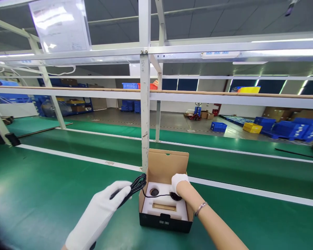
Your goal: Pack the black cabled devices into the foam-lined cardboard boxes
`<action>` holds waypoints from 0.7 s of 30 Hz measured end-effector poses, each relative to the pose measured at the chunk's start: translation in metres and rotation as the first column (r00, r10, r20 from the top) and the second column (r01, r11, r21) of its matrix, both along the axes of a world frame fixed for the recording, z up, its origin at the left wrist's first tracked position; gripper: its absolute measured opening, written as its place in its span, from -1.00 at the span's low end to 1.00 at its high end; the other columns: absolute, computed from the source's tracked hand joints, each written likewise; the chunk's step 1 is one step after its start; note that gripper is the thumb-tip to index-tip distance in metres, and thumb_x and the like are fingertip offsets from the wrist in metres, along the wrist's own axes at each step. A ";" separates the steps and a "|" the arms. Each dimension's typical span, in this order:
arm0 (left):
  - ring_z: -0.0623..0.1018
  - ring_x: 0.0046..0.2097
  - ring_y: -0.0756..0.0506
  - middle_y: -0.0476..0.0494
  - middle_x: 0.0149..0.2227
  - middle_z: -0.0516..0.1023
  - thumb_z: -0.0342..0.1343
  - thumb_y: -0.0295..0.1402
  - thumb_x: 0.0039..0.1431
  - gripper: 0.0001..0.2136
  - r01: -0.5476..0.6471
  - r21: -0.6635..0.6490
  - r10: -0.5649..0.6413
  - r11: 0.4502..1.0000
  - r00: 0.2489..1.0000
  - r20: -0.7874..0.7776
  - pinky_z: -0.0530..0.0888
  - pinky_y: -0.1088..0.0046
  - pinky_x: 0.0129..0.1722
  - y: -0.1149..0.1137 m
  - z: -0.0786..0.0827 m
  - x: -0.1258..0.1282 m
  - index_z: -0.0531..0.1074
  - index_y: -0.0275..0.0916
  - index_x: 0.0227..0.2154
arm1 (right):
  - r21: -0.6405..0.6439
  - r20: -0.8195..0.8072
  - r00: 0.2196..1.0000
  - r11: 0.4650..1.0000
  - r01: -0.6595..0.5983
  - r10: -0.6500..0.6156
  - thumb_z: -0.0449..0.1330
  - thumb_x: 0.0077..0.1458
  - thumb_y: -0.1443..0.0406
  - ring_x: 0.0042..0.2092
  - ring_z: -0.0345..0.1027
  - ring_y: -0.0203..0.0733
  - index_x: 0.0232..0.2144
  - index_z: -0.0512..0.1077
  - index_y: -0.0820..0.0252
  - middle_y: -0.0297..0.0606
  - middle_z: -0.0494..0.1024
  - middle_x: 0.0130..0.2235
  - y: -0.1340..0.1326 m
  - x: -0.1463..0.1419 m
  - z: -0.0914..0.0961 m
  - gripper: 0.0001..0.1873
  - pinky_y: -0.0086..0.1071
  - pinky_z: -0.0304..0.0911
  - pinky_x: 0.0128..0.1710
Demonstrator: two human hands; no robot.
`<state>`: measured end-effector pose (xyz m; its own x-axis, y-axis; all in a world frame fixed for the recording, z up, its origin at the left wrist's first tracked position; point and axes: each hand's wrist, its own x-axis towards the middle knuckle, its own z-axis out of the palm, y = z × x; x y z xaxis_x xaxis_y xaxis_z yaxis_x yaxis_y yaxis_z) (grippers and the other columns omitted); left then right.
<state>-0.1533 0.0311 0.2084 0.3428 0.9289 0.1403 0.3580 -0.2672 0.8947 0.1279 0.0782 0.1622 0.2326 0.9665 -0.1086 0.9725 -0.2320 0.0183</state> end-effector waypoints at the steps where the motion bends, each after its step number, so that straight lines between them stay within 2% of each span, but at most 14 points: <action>1: 0.52 -0.13 -0.02 0.16 -0.19 0.58 0.00 -0.16 0.31 -0.80 0.026 0.025 -0.025 0.999 0.999 -0.021 0.38 0.58 -0.13 0.004 0.007 0.004 0.50 -0.04 -0.25 | 0.060 -0.012 1.000 0.998 0.004 -0.003 0.27 0.11 0.26 -0.15 0.56 0.17 -0.26 0.60 0.30 0.06 0.63 -0.23 -0.007 0.002 0.008 -0.79 -0.11 0.42 -0.15; 4: 0.50 -0.22 0.01 0.17 -0.28 0.56 -0.05 -0.22 0.35 -0.78 0.115 0.088 -0.109 0.989 0.991 -0.073 0.35 0.57 -0.18 0.018 0.022 0.018 0.48 -0.08 -0.32 | 0.300 -0.085 0.996 0.954 -0.011 0.038 -0.01 0.36 0.22 0.02 0.48 -0.02 0.14 0.41 0.15 -0.14 0.57 0.04 -0.034 0.003 0.037 -0.61 -0.18 0.38 -0.01; 6: 0.50 -0.21 0.02 0.15 -0.25 0.56 -0.10 -0.28 0.38 -0.76 0.208 0.193 -0.179 0.959 0.971 -0.158 0.35 0.57 -0.19 0.028 0.029 0.028 0.46 -0.10 -0.31 | 0.493 -0.152 0.971 0.865 -0.087 0.184 0.03 0.35 0.18 0.06 0.43 -0.11 0.24 0.30 0.06 -0.25 0.50 0.13 -0.054 -0.004 0.057 -0.55 -0.26 0.35 0.04; 8: 0.51 -0.18 0.00 0.09 -0.16 0.56 -0.15 -0.38 0.38 -0.75 0.340 0.376 -0.206 0.862 0.913 -0.353 0.35 0.54 -0.19 0.038 0.035 0.041 0.46 -0.13 -0.22 | 0.629 -0.116 0.918 0.743 -0.228 0.380 0.19 0.25 0.15 0.00 0.42 -0.08 0.21 0.33 0.06 -0.25 0.52 0.10 -0.071 -0.015 0.071 -0.50 -0.26 0.35 -0.02; 9: 0.51 -0.17 -0.02 0.03 -0.13 0.55 -0.17 -0.41 0.37 -0.74 0.415 0.463 -0.181 0.783 0.864 -0.469 0.36 0.52 -0.20 0.043 0.038 0.048 0.46 -0.15 -0.16 | 0.645 -0.060 0.896 0.702 -0.302 0.441 0.25 0.20 0.14 -0.07 0.43 -0.05 0.18 0.36 0.05 -0.25 0.55 0.02 -0.077 -0.021 0.076 -0.49 -0.25 0.35 -0.10; 10: 0.51 -0.16 -0.04 -0.01 -0.11 0.54 -0.17 -0.44 0.37 -0.72 0.482 0.528 -0.135 0.699 0.815 -0.564 0.37 0.50 -0.21 0.047 0.040 0.056 0.45 -0.16 -0.11 | 0.630 0.006 0.889 0.689 -0.358 0.457 0.27 0.19 0.12 -0.15 0.42 -0.04 0.17 0.37 0.04 -0.24 0.58 -0.08 -0.081 -0.026 0.078 -0.49 -0.25 0.33 -0.18; 11: 0.51 -0.15 -0.06 -0.04 -0.10 0.54 -0.17 -0.45 0.37 -0.71 0.517 0.574 -0.080 0.635 0.783 -0.617 0.38 0.48 -0.21 0.051 0.042 0.065 0.44 -0.17 -0.06 | 0.607 0.057 0.898 0.699 -0.379 0.437 0.27 0.20 0.10 -0.22 0.40 -0.04 0.16 0.37 0.04 -0.25 0.57 -0.20 -0.083 -0.030 0.079 -0.50 -0.26 0.29 -0.26; 12: 0.51 -0.15 -0.07 -0.06 -0.09 0.54 -0.17 -0.44 0.38 -0.70 0.511 0.609 -0.025 0.607 0.778 -0.628 0.40 0.47 -0.20 0.054 0.043 0.074 0.43 -0.17 0.00 | 0.589 0.075 0.915 0.723 -0.361 0.396 0.26 0.23 0.10 -0.27 0.39 -0.05 0.16 0.37 0.02 -0.27 0.55 -0.28 -0.083 -0.033 0.077 -0.51 -0.28 0.25 -0.31; 13: 0.51 -0.13 -0.07 -0.08 -0.06 0.53 -0.18 -0.41 0.40 -0.69 0.479 0.634 0.020 0.607 0.789 -0.615 0.41 0.47 -0.18 0.057 0.044 0.083 0.40 -0.15 0.05 | 0.588 0.047 0.940 0.751 -0.300 0.338 0.24 0.25 0.10 -0.30 0.38 -0.06 0.15 0.39 0.00 -0.28 0.53 -0.33 -0.081 -0.034 0.073 -0.55 -0.30 0.22 -0.34; 15: 0.51 -0.07 -0.08 -0.11 0.03 0.51 -0.24 -0.37 0.43 -0.66 0.365 0.662 0.103 0.655 0.825 -0.556 0.44 0.46 -0.11 0.062 0.042 0.101 0.32 -0.14 0.14 | 0.610 -0.142 0.958 0.785 -0.112 0.247 0.20 0.25 0.14 -0.26 0.42 -0.07 0.05 0.45 -0.03 -0.28 0.55 -0.30 -0.072 -0.032 0.059 -0.68 -0.33 0.21 -0.32; 17: 0.48 0.04 -0.11 -0.17 0.14 0.44 -0.30 -0.35 0.45 -0.63 0.290 0.662 0.161 0.691 0.831 -0.532 0.45 0.42 -0.01 0.067 0.036 0.118 0.27 -0.18 0.18 | 0.593 -0.415 0.884 0.801 0.082 0.217 0.18 0.24 0.15 -0.25 0.44 -0.10 -0.17 0.49 0.02 -0.32 0.57 -0.27 -0.059 -0.028 0.038 -0.83 -0.34 0.23 -0.30; 18: 0.46 0.08 -0.12 -0.19 0.16 0.42 -0.32 -0.35 0.45 -0.62 0.286 0.655 0.169 0.700 0.824 -0.541 0.44 0.39 0.04 0.070 0.031 0.126 0.29 -0.20 0.16 | 0.570 -0.534 0.816 0.807 0.153 0.222 0.15 0.25 0.12 -0.27 0.43 -0.12 -0.27 0.46 0.07 -0.33 0.57 -0.31 -0.052 -0.026 0.025 -0.81 -0.34 0.24 -0.30; 21: 0.49 0.05 -0.17 -0.19 0.03 0.50 -0.27 -0.34 0.45 -0.66 0.333 0.616 0.159 0.714 0.780 -0.605 0.47 0.28 0.06 0.081 0.007 0.146 0.37 -0.18 0.06 | 0.506 -0.720 0.638 0.837 0.211 0.275 -0.03 0.34 0.06 -0.38 0.38 -0.15 -0.34 0.36 0.14 -0.32 0.52 -0.41 -0.031 -0.027 -0.013 -0.65 -0.33 0.29 -0.36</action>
<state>-0.0069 0.1120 0.2157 0.6510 0.6218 0.4354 0.6643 -0.7442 0.0696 0.1008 0.0473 0.1491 0.2714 0.9239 0.2698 0.5850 0.0642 -0.8085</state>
